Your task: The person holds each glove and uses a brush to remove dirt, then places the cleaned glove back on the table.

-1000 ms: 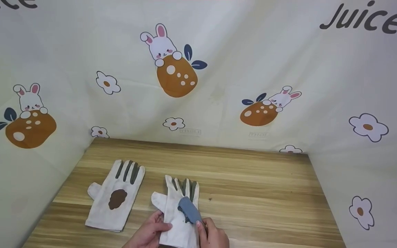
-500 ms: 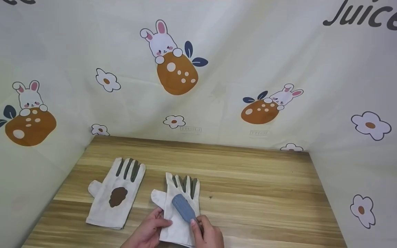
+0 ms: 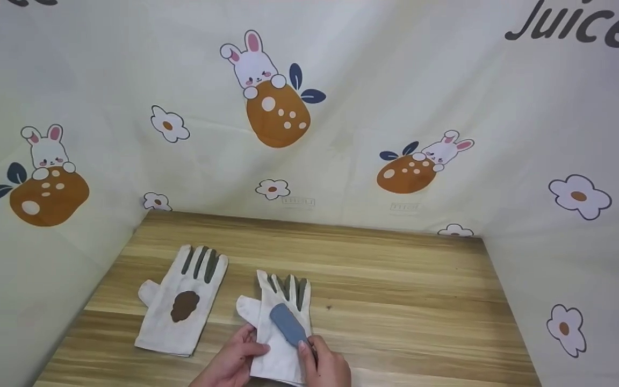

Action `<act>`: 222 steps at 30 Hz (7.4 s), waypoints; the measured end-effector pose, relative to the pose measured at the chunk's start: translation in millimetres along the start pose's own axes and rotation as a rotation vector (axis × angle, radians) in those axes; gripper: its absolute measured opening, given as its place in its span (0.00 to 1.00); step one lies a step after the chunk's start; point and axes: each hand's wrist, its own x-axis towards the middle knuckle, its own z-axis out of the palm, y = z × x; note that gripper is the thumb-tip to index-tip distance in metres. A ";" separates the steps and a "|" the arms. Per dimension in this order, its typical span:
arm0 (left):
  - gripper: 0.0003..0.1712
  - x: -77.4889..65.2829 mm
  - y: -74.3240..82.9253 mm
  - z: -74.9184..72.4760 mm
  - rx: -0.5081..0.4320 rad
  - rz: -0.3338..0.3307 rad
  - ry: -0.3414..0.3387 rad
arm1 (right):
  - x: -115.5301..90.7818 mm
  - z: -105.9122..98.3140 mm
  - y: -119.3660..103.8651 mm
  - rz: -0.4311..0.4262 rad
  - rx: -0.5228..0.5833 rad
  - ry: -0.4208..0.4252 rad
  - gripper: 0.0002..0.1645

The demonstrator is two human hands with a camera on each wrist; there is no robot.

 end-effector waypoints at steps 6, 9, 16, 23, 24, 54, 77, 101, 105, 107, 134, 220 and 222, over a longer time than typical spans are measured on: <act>0.37 0.3 -0.2 0.6 0.008 -0.005 0.012 | -0.4 1.9 3.5 -0.007 -0.008 0.052 0.20; 0.35 -0.2 -1.2 -0.5 0.014 -0.002 0.015 | -1.1 3.0 4.3 -0.025 -0.019 0.074 0.20; 0.35 -1.0 -3.0 -2.4 0.015 0.001 0.007 | -0.8 2.9 5.8 0.032 -0.012 0.039 0.22; 0.35 -2.1 -0.7 -1.6 0.018 -0.005 0.018 | -0.5 2.1 10.4 0.075 0.042 0.059 0.22; 0.35 -2.2 -0.1 -1.7 0.018 -0.009 0.021 | -0.1 1.8 11.5 0.084 0.046 0.063 0.22; 0.38 -0.8 2.9 -0.3 -0.042 -0.016 0.007 | -3.1 -0.2 7.1 0.036 0.093 0.019 0.21; 0.37 -1.5 3.9 -1.7 0.014 -0.020 0.029 | -6.0 -0.8 8.3 0.069 0.311 0.036 0.19; 0.34 -0.8 3.1 1.9 0.015 0.005 0.018 | -6.3 2.6 3.0 0.063 0.009 0.013 0.23; 0.36 -0.9 2.1 1.3 0.021 0.005 0.023 | -6.0 1.8 3.8 0.074 0.008 0.007 0.23; 0.36 -1.2 1.8 1.0 0.018 0.005 0.022 | -6.1 1.0 4.1 0.071 0.010 0.002 0.24; 0.38 -3.6 2.6 -2.6 0.002 -0.012 0.044 | -5.1 0.4 13.3 0.067 -0.012 0.090 0.20; 0.38 -2.6 10.9 -1.7 -0.116 0.014 0.007 | -12.4 -9.2 32.1 -0.143 0.102 0.091 0.10; 0.38 -2.3 11.2 -1.4 -0.106 0.015 0.014 | -11.9 -10.1 33.5 -0.149 0.086 0.114 0.09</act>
